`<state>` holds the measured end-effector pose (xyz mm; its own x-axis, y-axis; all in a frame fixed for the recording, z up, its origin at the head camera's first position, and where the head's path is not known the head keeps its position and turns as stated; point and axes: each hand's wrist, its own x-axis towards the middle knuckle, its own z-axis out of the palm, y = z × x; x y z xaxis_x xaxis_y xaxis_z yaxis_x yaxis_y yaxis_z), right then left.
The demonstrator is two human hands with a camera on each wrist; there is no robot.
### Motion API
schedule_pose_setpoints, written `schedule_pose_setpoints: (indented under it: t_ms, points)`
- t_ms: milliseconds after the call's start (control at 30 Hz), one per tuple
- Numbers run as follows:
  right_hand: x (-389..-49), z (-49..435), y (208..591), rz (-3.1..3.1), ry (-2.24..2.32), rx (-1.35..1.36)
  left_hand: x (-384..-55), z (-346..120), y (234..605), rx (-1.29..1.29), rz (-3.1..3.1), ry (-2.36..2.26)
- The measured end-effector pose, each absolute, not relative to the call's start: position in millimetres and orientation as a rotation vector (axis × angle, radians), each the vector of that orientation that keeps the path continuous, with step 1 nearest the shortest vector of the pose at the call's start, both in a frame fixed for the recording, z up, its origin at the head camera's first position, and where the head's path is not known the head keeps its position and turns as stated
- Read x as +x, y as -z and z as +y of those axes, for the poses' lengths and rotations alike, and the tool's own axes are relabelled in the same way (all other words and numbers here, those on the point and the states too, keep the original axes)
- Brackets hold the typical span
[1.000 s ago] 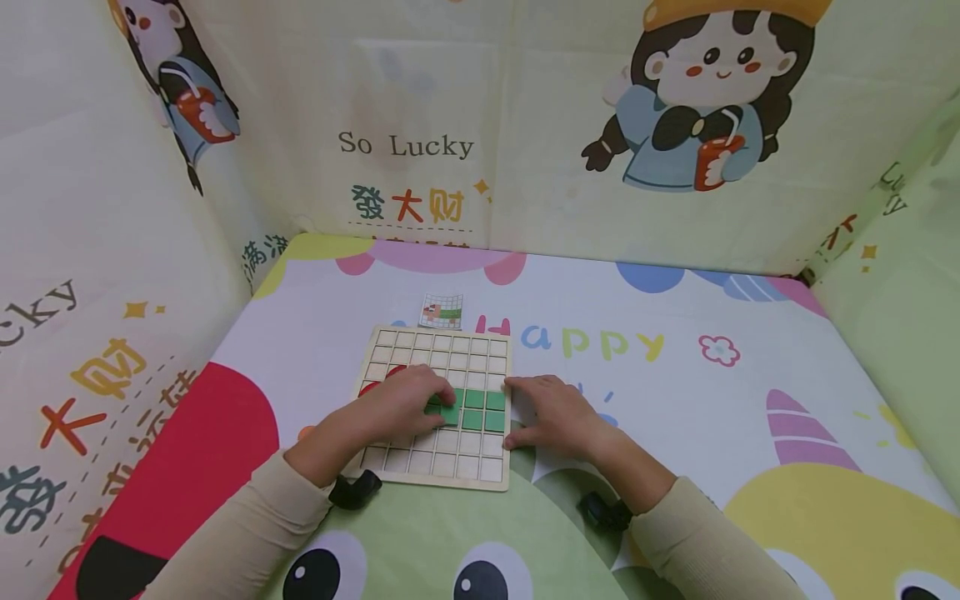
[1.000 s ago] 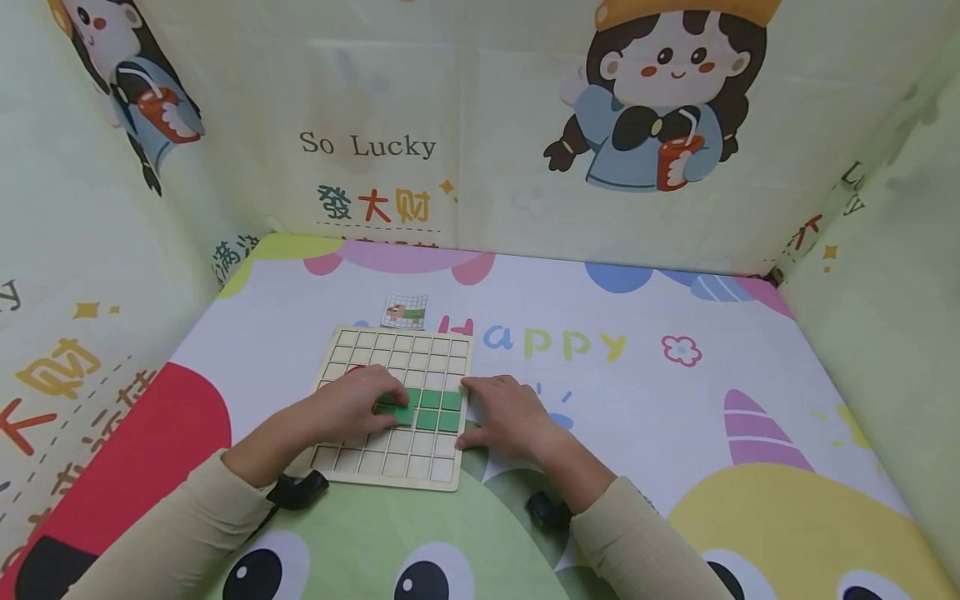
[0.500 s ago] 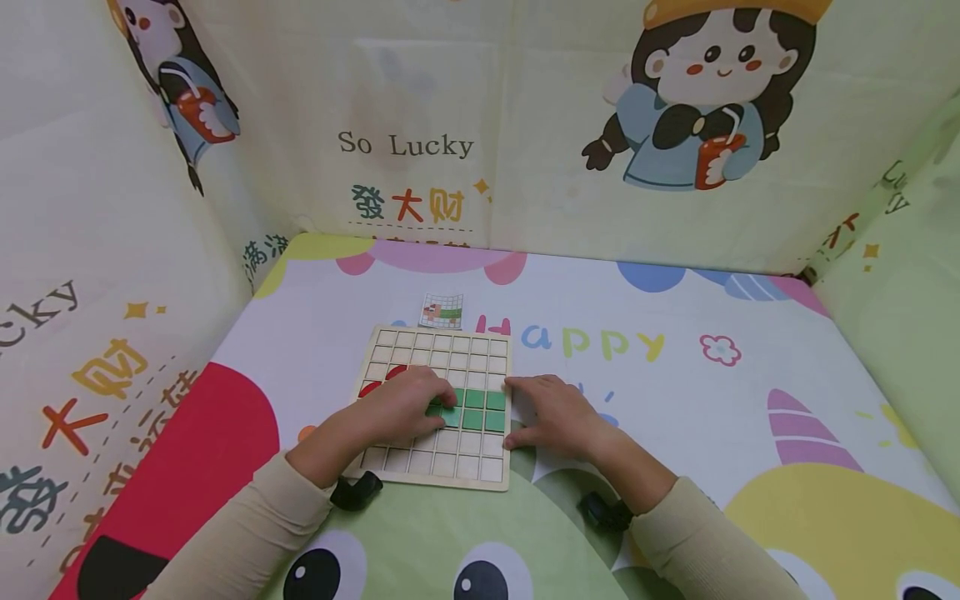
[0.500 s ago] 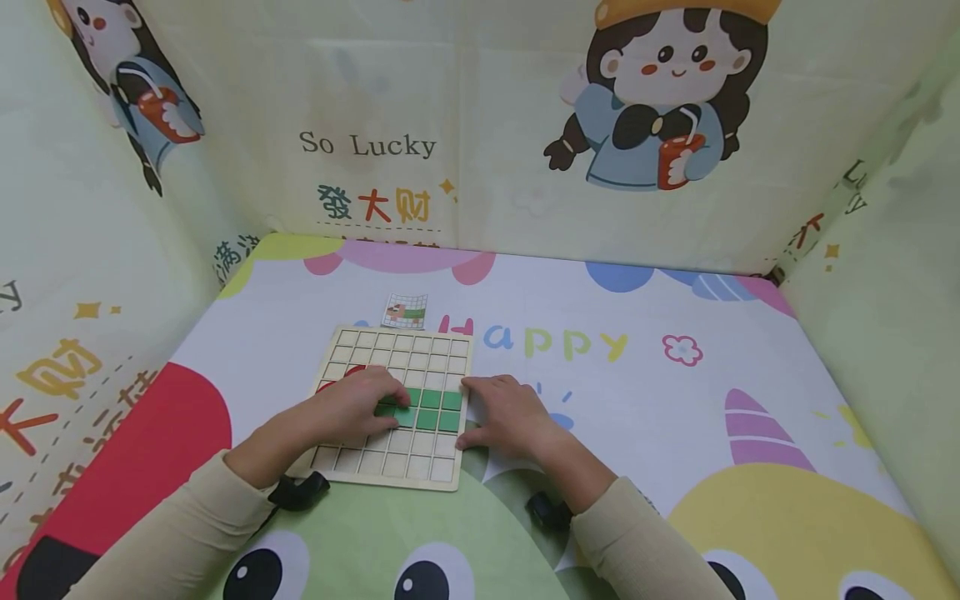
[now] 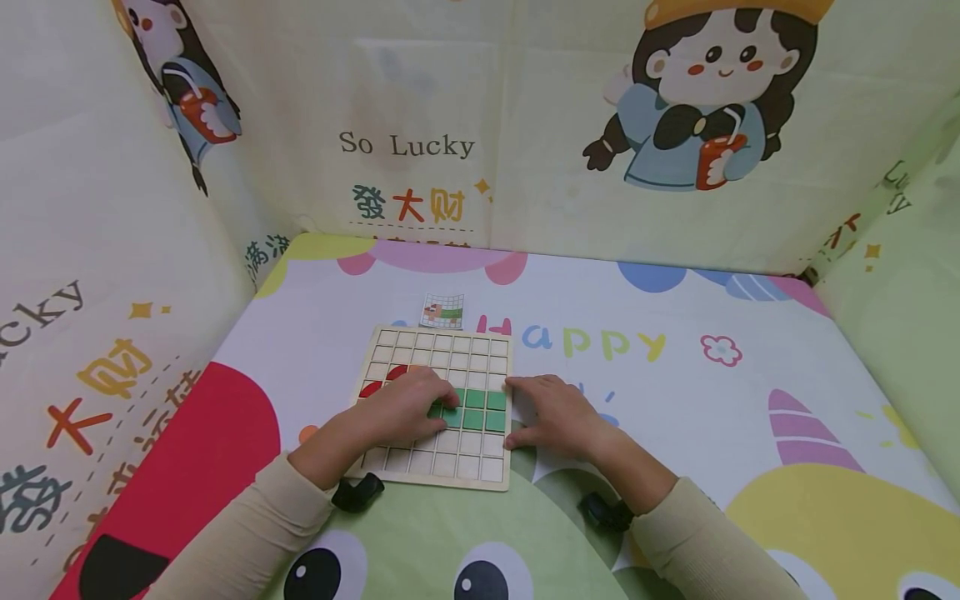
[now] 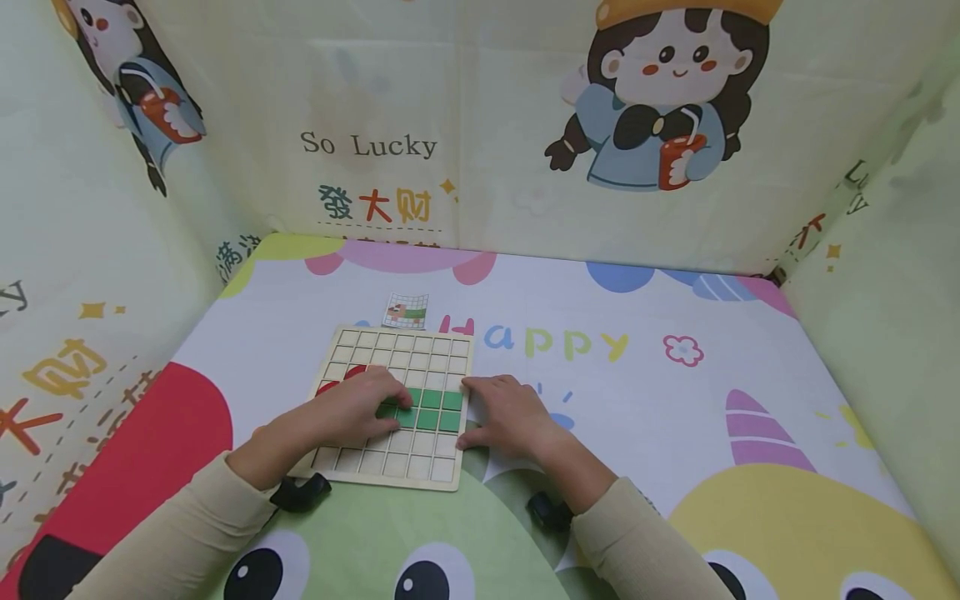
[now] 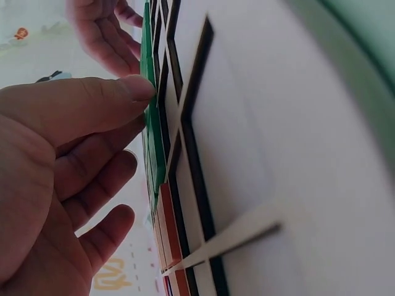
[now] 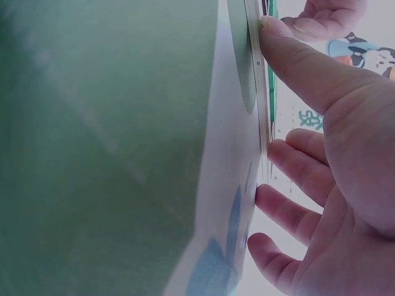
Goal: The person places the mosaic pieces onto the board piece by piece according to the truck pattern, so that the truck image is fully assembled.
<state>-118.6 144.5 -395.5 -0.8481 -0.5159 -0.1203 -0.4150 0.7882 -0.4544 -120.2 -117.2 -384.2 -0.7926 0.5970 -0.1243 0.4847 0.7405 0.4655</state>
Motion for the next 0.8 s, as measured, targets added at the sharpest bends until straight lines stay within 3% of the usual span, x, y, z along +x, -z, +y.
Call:
schedule_pose_setpoints:
  t_ms: [800]
  points:
    - [-117, 144, 392, 2.739, 0.623, -0.730, -114, -139, 363, 0.747, 2.748, -0.832]
